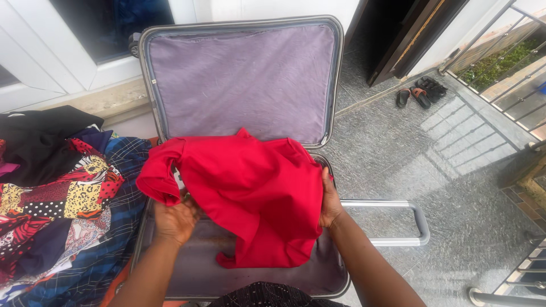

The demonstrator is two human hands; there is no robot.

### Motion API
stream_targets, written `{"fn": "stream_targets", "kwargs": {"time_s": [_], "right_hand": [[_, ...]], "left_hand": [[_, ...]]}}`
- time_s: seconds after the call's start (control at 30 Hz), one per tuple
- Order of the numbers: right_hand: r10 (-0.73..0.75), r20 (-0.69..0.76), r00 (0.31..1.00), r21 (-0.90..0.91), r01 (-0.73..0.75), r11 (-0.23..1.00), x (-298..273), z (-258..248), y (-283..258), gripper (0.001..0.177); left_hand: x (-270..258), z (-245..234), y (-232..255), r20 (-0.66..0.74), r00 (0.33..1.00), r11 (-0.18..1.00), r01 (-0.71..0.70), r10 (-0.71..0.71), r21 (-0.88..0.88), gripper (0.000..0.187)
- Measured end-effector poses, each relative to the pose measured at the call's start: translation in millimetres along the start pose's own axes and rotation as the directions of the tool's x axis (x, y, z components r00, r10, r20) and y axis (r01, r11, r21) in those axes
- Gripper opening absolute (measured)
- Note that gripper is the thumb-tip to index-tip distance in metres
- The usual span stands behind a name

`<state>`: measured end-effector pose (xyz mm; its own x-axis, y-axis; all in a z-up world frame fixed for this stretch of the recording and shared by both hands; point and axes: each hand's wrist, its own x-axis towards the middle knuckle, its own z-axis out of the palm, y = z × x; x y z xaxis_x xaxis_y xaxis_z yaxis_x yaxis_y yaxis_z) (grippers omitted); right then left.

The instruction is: The person places a bottle of lotion, a roll of paper, a tube of toothpaste, and a box of medication into a suitcase, and then folds a green patterned garment and a red garment into the suitcase.

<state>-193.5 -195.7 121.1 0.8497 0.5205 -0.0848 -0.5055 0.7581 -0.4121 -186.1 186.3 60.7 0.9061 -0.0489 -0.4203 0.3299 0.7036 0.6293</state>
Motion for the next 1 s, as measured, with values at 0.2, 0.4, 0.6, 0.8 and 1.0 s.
{"fn": "stream_targets", "kwargs": {"time_s": [0.2, 0.4, 0.6, 0.8, 1.0], "right_hand": [[0.005, -0.436, 0.9, -0.19, -0.097, 0.977, 35.9, -26.0, 12.4, 0.061], [-0.502, -0.419, 0.757, -0.463, 0.298, 0.835, 45.9, -12.2, -45.6, 0.042], [-0.448, 0.057, 0.892, -0.227, 0.448, 0.865, 6.4, 73.8, -76.3, 0.069], [-0.396, -0.327, 0.858, -0.443, 0.231, 0.866, 1.5, 50.0, -95.2, 0.045], [-0.563, -0.164, 0.81, -0.511, 0.419, 0.75, -34.4, 62.9, -124.4, 0.029]], "left_hand": [[25.5, 38.2, -50.9, 0.074, 0.992, 0.96, -0.116, 0.1, 0.256, 0.069], [16.0, 82.7, 26.1, -0.008, 0.945, 0.88, -0.3, 0.326, 0.368, 0.038], [-31.1, 113.5, 87.2, 0.265, 0.873, 0.875, -0.457, 0.409, 0.157, 0.022], [-15.5, 89.0, 88.2, 0.205, 0.833, 0.806, -0.551, 0.514, 0.218, 0.02], [-36.4, 100.5, 97.1, 0.255, 0.71, 0.659, -0.704, 0.656, 0.266, 0.018]]}}
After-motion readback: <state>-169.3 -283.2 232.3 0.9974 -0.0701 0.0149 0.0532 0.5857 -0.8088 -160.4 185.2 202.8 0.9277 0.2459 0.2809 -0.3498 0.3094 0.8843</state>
